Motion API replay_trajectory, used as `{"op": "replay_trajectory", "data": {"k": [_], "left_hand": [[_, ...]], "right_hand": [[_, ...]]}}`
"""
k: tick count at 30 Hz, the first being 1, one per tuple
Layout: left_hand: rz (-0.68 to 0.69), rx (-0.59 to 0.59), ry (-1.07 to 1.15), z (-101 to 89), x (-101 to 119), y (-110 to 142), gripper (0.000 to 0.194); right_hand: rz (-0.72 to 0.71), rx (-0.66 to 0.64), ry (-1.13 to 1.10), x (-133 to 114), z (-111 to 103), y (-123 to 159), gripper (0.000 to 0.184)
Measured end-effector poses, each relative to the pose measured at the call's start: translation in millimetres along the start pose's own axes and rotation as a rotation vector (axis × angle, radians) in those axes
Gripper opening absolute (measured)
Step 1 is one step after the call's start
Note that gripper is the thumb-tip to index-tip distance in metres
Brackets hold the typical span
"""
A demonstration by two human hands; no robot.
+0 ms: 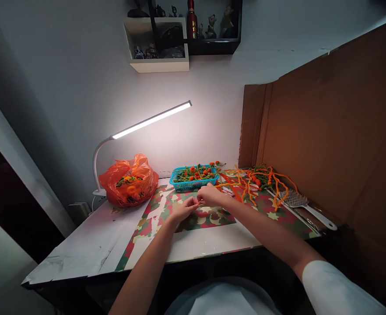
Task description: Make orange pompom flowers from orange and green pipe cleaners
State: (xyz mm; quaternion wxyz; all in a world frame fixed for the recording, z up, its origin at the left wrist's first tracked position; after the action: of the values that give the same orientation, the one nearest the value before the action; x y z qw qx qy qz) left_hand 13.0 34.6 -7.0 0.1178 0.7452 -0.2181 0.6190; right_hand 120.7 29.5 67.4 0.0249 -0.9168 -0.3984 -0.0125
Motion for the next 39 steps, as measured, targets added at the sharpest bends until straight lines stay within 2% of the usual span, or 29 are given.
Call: {"op": "replay_trajectory", "data": {"k": [7, 13, 21, 26, 29, 33, 39], "left_hand": [[0.024, 0.219, 0.004, -13.4, -14, -6, 0.033], [0.013, 0.227, 0.121, -12.2, -10, -3, 0.028], [-0.002, 0.240, 0.087, -15.0, -13, -4, 0.031], [-0.001, 0.278, 0.116, -16.2, -17, -5, 0.030], [-0.018, 0.324, 0.207, -17.0, -20, -6, 0.030], [-0.020, 0.339, 0.485, -16.8, -20, -9, 0.034], [0.060, 0.260, 0.701, -16.5, -7, -9, 0.037]], "right_hand": [[0.040, 0.141, 0.147, -7, 6, -9, 0.019], [0.011, 0.202, 0.182, -12, 8, -11, 0.019], [-0.028, 0.241, 0.219, -15, 10, -15, 0.020], [-0.013, 0.248, 0.227, -16, 14, -18, 0.018], [0.027, 0.285, 0.203, -15, 17, -19, 0.018], [0.140, 0.382, 0.039, -13, 21, -19, 0.023], [0.235, 0.568, -0.560, 2, 29, -17, 0.022]]}}
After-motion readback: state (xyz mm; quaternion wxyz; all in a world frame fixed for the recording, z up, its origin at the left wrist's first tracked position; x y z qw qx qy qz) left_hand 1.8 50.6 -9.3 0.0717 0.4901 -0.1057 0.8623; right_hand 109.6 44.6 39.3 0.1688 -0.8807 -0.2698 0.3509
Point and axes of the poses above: each hand's wrist, its own y-axis away from the middle knuckle, its own z-axis out of the palm, x = y × z, the point moved 5 cm from there along -y, towards the middle knuckle, and after that the axes turned 4 degrees about -x, right-handed, at the moved point
